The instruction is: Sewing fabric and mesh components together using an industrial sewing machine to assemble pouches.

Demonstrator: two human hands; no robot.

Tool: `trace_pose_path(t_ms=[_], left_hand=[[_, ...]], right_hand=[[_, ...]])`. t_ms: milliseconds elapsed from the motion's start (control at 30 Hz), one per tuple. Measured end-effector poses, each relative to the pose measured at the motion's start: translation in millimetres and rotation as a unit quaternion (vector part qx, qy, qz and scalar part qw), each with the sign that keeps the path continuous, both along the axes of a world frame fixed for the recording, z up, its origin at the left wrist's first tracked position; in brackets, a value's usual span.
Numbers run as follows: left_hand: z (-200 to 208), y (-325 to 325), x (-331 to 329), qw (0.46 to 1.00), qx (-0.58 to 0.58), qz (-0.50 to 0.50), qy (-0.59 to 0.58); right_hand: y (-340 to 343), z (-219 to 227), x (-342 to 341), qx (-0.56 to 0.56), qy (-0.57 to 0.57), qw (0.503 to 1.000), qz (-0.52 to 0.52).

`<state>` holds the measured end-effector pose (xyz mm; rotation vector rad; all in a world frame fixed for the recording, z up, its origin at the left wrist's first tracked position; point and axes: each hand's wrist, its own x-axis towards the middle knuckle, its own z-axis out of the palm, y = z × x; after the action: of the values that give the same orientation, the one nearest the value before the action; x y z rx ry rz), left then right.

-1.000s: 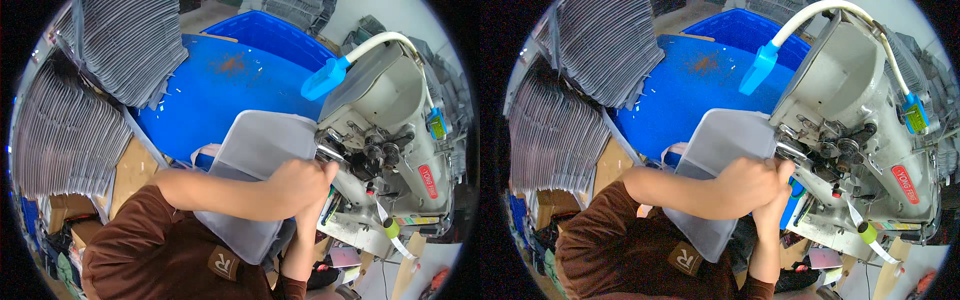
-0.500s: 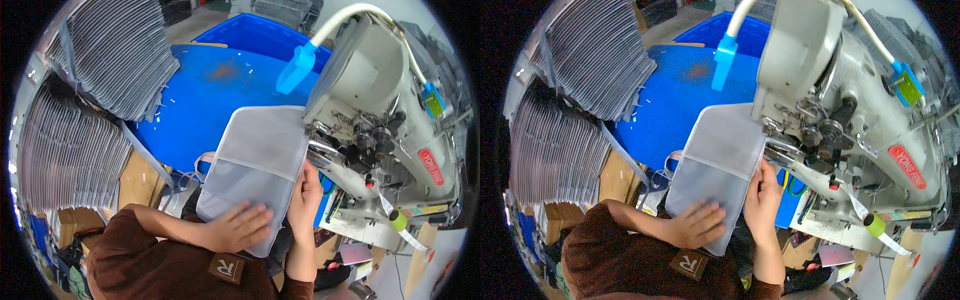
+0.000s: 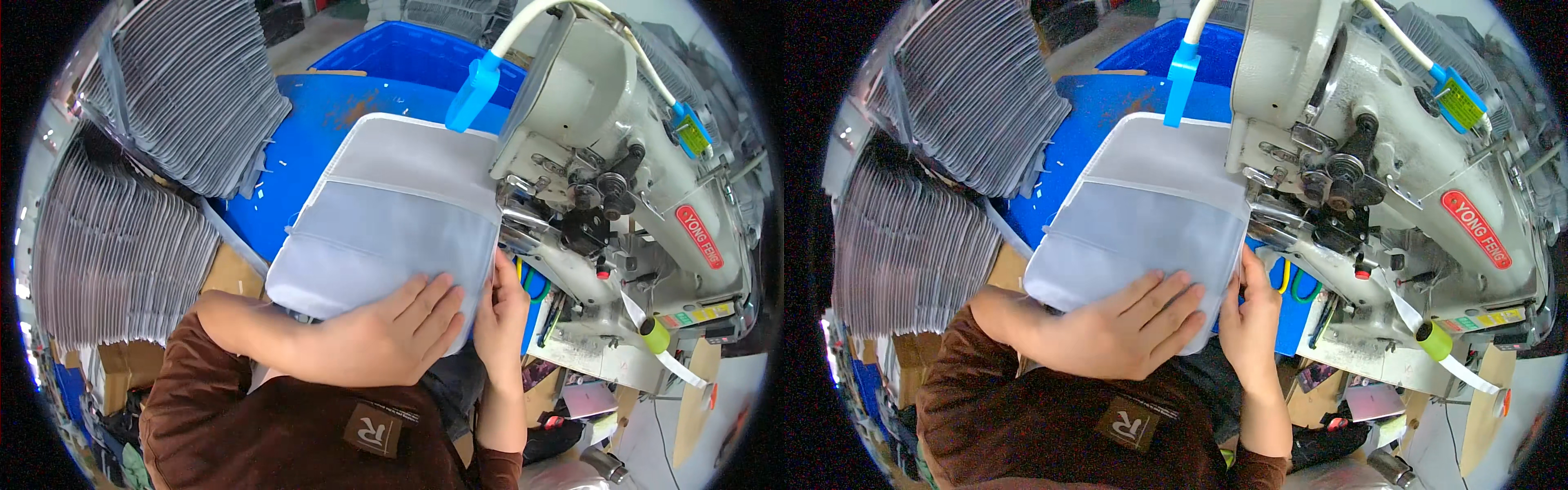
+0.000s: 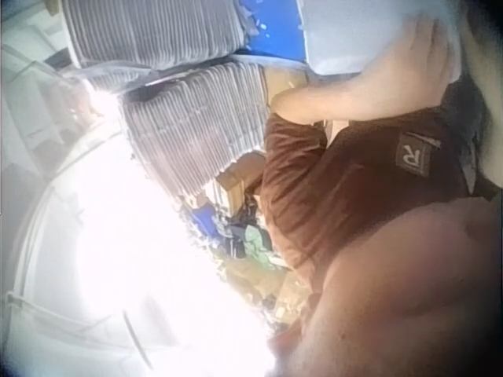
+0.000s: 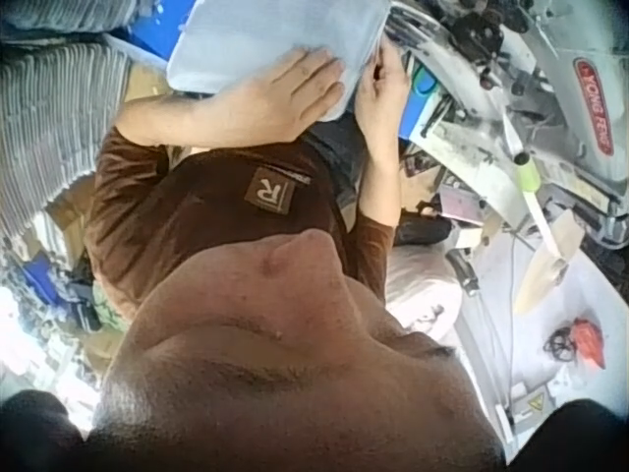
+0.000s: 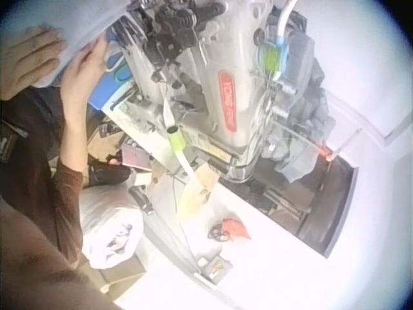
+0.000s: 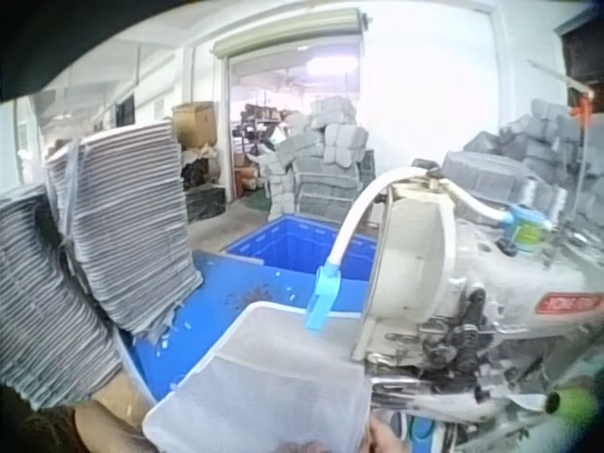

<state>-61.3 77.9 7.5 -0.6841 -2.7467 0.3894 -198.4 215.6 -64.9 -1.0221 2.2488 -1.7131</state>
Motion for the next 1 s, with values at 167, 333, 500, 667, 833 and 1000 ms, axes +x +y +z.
trace_pose_path(t_ms=[167,333,500,667,833,1000], left_hand=[[-4,-19,-22,0.999,0.022,-0.028,0.028],[-12,-34,-38,0.998,0.025,-0.024,0.053],[-26,-44,-53,0.991,0.076,-0.036,0.102],[-28,-53,-64,0.99,0.073,-0.053,0.112],[-27,-60,-72,0.99,0.087,-0.058,0.099],[-29,-78,-78,0.993,0.044,-0.026,0.11]], right_hand=[[6,-2,5,0.006,0.018,1.0,-0.011],[7,1,6,0.02,0.009,1.0,-0.006],[3,8,6,0.05,-0.004,0.999,-0.007],[2,13,6,0.073,-0.04,0.996,-0.013],[0,10,0,0.079,-0.012,0.996,-0.027],[-10,11,-13,0.075,0.038,0.995,-0.046]])
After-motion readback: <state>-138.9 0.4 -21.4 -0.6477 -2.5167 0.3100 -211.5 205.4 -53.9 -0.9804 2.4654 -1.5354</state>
